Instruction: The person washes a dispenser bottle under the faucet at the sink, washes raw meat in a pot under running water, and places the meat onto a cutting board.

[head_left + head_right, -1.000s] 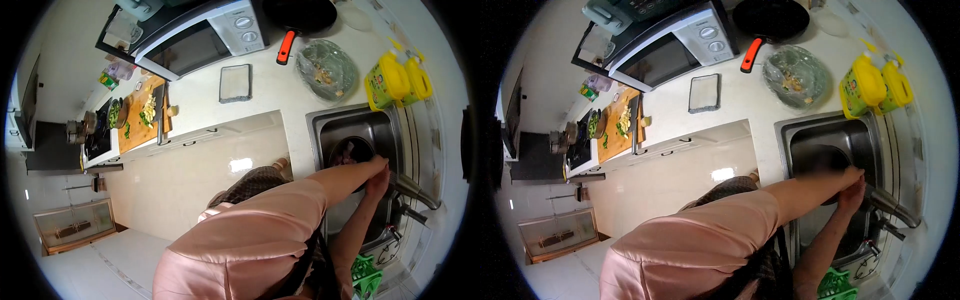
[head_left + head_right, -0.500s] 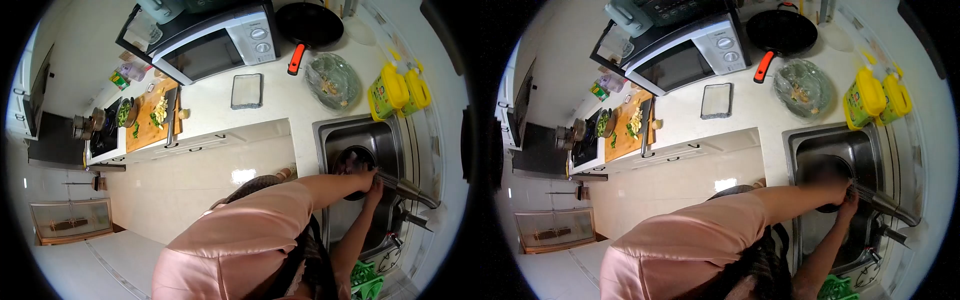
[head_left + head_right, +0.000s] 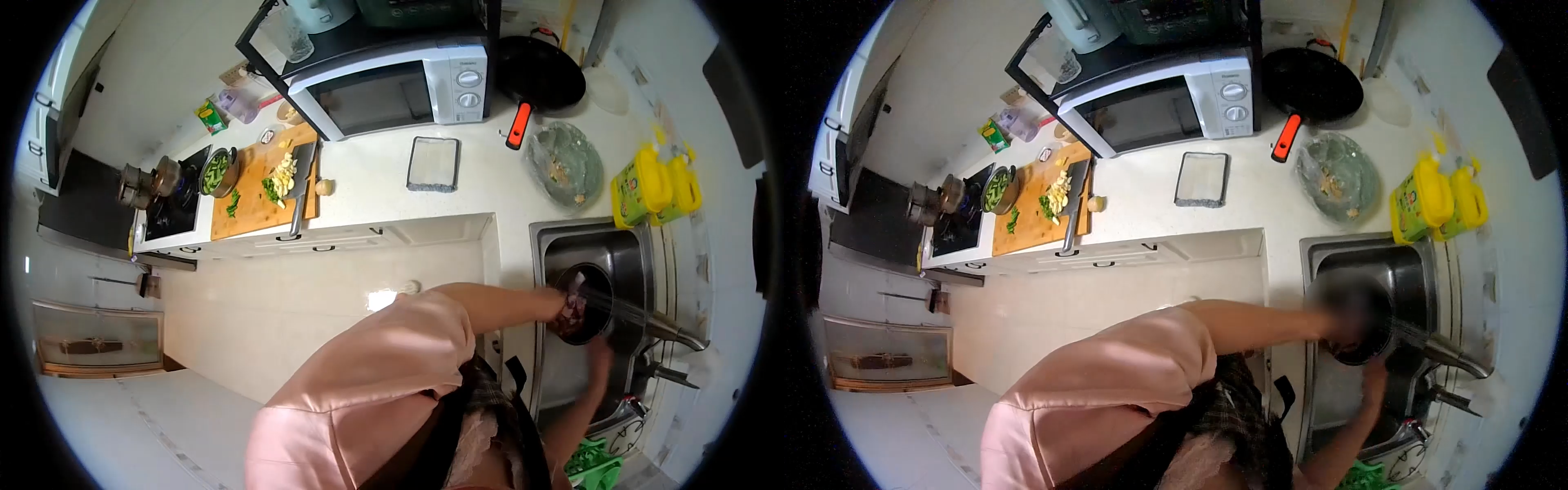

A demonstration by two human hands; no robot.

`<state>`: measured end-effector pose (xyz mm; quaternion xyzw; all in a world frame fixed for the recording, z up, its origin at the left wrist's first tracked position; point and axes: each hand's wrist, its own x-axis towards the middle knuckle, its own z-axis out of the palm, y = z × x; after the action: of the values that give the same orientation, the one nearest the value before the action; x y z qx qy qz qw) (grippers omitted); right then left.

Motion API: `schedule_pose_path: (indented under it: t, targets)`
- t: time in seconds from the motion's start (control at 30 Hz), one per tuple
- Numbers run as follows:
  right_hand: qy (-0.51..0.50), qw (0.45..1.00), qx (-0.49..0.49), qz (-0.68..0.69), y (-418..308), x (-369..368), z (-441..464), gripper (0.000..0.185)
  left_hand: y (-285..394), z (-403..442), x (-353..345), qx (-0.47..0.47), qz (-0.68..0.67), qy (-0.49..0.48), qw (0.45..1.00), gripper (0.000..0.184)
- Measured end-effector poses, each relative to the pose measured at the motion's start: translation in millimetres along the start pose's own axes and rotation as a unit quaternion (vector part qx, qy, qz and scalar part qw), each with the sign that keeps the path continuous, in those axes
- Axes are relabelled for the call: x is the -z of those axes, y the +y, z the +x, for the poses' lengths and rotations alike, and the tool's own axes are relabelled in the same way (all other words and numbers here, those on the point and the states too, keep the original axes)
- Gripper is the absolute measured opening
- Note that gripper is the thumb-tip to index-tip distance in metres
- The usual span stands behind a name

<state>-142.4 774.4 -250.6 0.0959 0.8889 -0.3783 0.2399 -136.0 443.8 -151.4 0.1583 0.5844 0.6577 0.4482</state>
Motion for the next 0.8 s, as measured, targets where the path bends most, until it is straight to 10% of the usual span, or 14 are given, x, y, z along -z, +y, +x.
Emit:
schedule_pose_path:
  t: [0.03, 0.07, 0.1, 0.17, 0.2, 0.27, 0.4, 0.63, 0.8]
  targets:
    - [0.026, 0.902, -0.035, -0.429, -94.5, -8.9, -68.5, 0.053, -35.8, 6.3, 6.6, -0.015, 0.242, 0.083, 0.967, 0.017]
    - [0.035, 0.903, -0.032, -0.426, -128.6, -6.8, -84.2, 0.053, -48.9, 4.7, 16.9, -0.026, 0.470, 0.163, 0.867, 0.019]
    - [-0.008, 0.995, -0.045, -0.086, -153.7, -12.8, -93.0, 0.056, -35.8, -18.3, 24.9, -0.023, 0.475, 0.166, 0.864, 0.019]
    - [-0.015, 0.939, -0.077, 0.334, -167.0, -24.5, -105.2, 0.052, -10.2, -86.0, 17.0, -0.082, 0.062, 0.150, 0.983, 0.015]
    - [-0.010, 0.939, -0.073, 0.335, -156.9, -29.2, -96.6, 0.052, -13.8, -110.2, 23.8, -0.087, 0.066, 0.148, 0.983, 0.015]
    - [0.300, 0.934, 0.081, -0.175, -129.5, -46.1, -74.7, 0.040, -26.0, -161.5, 40.1, -0.133, 0.111, 0.306, 0.936, 0.017]
    - [0.219, 0.954, 0.070, 0.191, -112.4, -107.7, -45.9, 0.028, -27.0, -317.0, 85.6, -0.131, 0.139, 0.451, 0.872, 0.017]
    - [0.253, 0.964, 0.077, -0.009, -215.9, -210.2, -123.2, 0.019, -93.9, -619.3, 240.0, -0.022, 0.223, 0.832, 0.507, 0.015]
    - [0.274, 0.957, 0.080, -0.044, -251.1, -254.6, -145.7, 0.019, -194.6, -736.6, 363.9, 0.166, 0.362, 0.793, 0.461, 0.042]
